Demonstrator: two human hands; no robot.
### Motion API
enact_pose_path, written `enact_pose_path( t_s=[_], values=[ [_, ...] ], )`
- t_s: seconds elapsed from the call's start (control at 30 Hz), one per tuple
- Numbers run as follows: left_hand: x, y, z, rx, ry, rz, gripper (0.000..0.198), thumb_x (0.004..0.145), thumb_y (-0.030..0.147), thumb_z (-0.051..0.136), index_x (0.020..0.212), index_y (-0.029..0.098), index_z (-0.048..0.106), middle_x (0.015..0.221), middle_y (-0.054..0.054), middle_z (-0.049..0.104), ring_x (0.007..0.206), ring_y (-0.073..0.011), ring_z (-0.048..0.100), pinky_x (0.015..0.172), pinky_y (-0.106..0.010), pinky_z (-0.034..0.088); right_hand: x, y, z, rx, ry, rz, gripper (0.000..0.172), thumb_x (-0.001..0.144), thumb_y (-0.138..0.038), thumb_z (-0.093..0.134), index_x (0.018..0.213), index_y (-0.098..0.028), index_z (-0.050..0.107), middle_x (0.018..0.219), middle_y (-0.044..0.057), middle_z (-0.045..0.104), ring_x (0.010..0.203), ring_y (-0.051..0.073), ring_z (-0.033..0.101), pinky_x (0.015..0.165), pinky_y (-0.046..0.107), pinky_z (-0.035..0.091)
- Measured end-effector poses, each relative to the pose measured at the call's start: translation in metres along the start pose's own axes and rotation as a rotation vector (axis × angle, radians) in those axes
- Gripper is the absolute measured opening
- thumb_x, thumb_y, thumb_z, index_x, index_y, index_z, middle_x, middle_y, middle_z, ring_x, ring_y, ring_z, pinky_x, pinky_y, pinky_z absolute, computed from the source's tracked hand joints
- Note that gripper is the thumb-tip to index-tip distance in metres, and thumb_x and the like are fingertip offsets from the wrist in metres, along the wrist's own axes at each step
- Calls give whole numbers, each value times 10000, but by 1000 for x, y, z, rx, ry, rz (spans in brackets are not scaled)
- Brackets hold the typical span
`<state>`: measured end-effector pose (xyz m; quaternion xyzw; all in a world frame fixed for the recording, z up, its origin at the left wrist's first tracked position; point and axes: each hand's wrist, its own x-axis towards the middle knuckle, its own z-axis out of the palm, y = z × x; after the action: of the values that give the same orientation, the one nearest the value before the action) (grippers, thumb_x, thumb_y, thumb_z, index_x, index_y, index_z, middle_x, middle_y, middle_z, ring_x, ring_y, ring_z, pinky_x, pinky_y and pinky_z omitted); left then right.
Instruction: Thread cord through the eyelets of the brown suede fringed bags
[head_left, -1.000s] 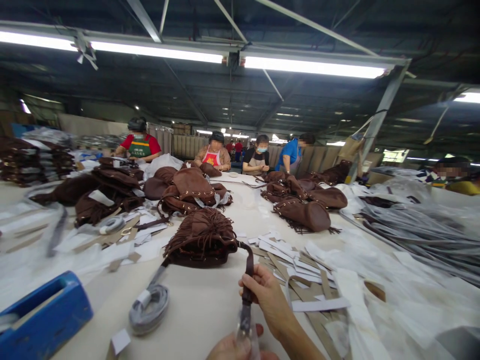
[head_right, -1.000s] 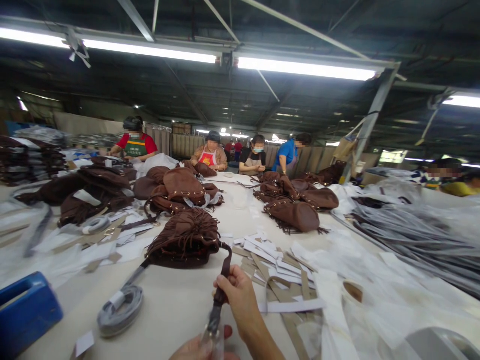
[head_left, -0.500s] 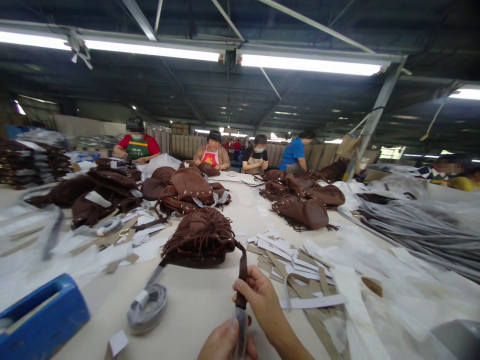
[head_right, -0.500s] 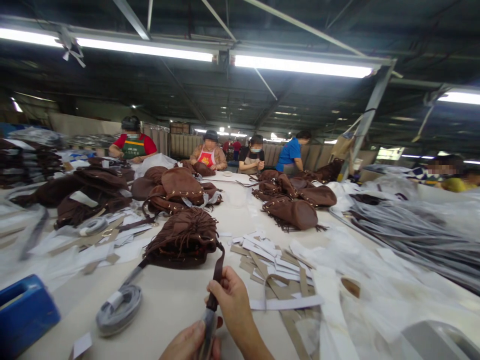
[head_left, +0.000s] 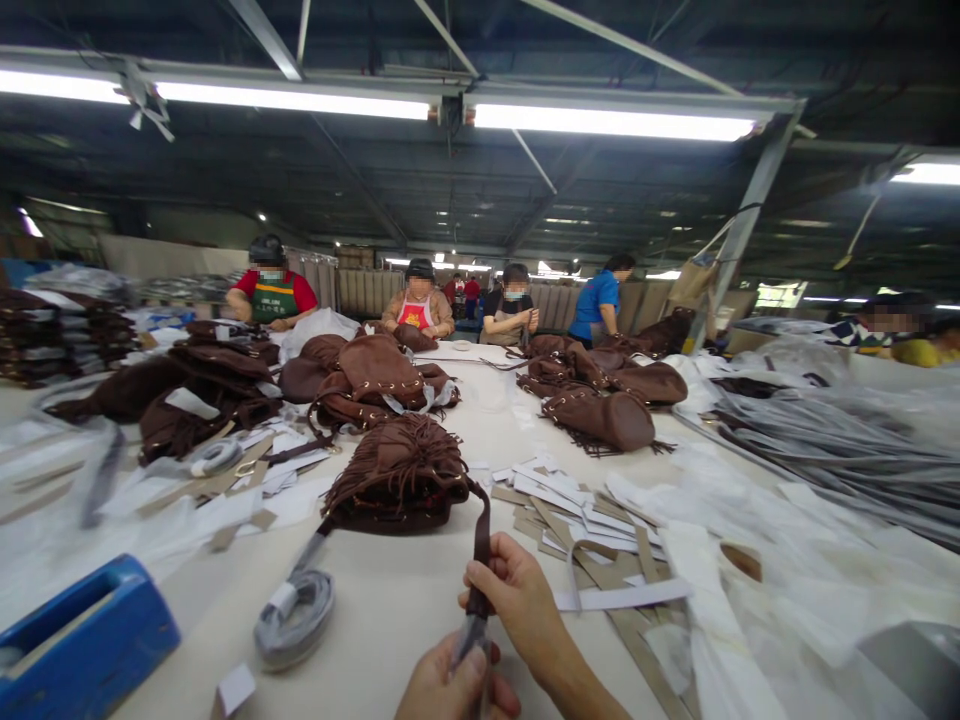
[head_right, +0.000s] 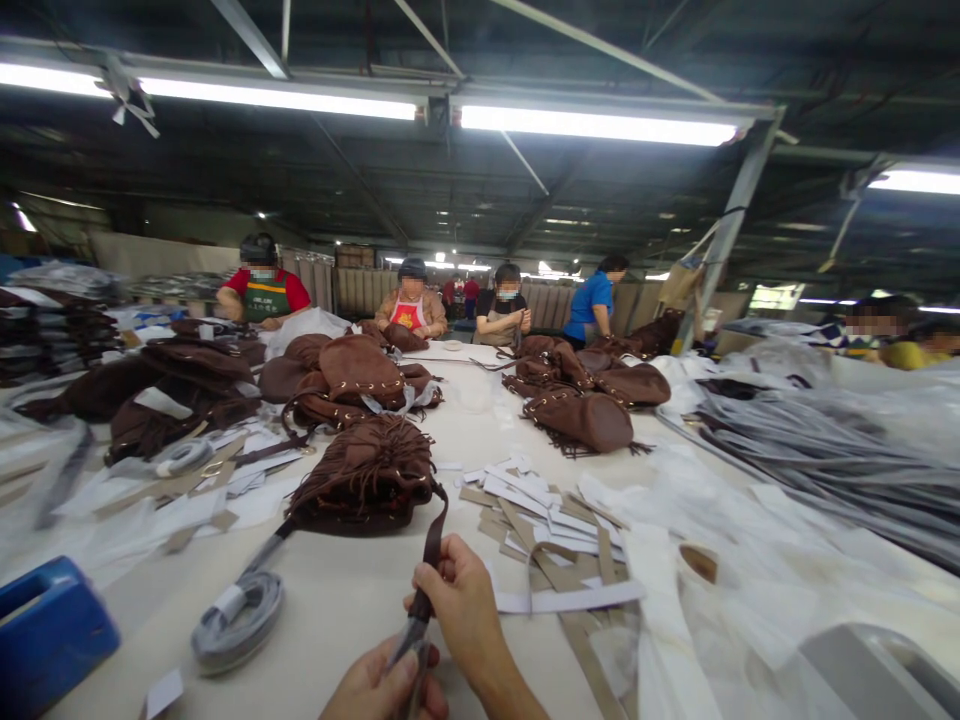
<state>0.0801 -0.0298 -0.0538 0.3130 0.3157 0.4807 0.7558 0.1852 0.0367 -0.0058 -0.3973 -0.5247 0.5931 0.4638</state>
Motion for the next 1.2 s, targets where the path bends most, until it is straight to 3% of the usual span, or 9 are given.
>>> enact_pose_path(
  t_s=[0.23, 0.37, 0.5, 0.6, 0.73, 0.93, 1.03, 1.13, 1.2],
  values=[
    [1, 3, -1, 11, 22, 16, 660, 568, 667, 769, 908, 138, 569, 713, -38, 667, 532, -126, 595, 505, -225, 396, 1, 0, 3, -15, 15, 2, 273, 657, -373, 690, 716, -191, 494, 566, -60, 561, 529, 154, 632, 511, 246, 468],
    [0, 4, -4, 36, 41, 22, 617, 629, 682, 718, 896, 140, 594, 685, -31, 661, 499, -115, 568, 497, -226, 404, -2, 0, 8, -49, -49, 27, 235, 658, -350, 655, 719, -195, 490, 560, -45, 584, 533, 170, 643, 424, 206, 379],
    [2, 6, -11, 105, 75, 21, 596, 657, 713, 666, 781, 134, 602, 541, -2, 606, 423, -89, 513, 456, -203, 379, -5, 0, 8, -23, -81, 2, 202, 639, -303, 660, 687, -191, 499, 562, -50, 578, 567, 160, 636, 518, 235, 431],
    [5, 7, -11, 81, 115, 56, 590, 632, 699, 699, 784, 137, 603, 573, -11, 626, 424, -90, 516, 439, -199, 377, -5, 0, 5, -44, -106, -13, 165, 648, -287, 650, 691, -191, 523, 587, -36, 594, 597, 157, 609, 569, 255, 437],
    [4, 11, -8, -27, 150, 55, 564, 622, 623, 764, 840, 123, 616, 706, -52, 669, 494, -108, 563, 486, -220, 432, -3, 5, -2, -234, -129, -64, 108, 671, -276, 629, 689, -186, 572, 598, -40, 552, 602, 141, 532, 581, 257, 407],
    [-3, 19, -6, -107, 104, 94, 435, 713, 434, 771, 983, 131, 613, 799, -77, 677, 631, -144, 614, 590, -254, 454, -4, -7, -21, -441, 52, -180, 305, 825, -454, 501, 640, -215, 465, 579, -49, 436, 567, 138, 445, 552, 270, 358],
    [-3, 20, -2, -112, 95, 116, 439, 685, 441, 788, 939, 134, 605, 783, -76, 671, 638, -154, 617, 614, -272, 453, -16, -29, -25, -605, -65, -274, 242, 832, -358, 524, 647, -203, 546, 585, -43, 464, 570, 131, 432, 542, 258, 331],
    [-2, 20, 2, -107, 105, 128, 506, 633, 482, 811, 923, 131, 591, 722, -69, 663, 602, -150, 603, 601, -268, 439, -29, -41, -19, -739, -168, -261, 72, 745, -188, 588, 701, -203, 643, 659, -28, 575, 602, 125, 481, 558, 242, 344],
    [-2, 20, 5, -73, 115, 133, 550, 612, 522, 809, 918, 129, 577, 641, -57, 649, 548, -144, 584, 571, -257, 421, -33, -39, -14, -792, -180, -243, 92, 701, -135, 601, 705, -207, 658, 686, -26, 598, 618, 124, 502, 570, 234, 355]
  ],
)
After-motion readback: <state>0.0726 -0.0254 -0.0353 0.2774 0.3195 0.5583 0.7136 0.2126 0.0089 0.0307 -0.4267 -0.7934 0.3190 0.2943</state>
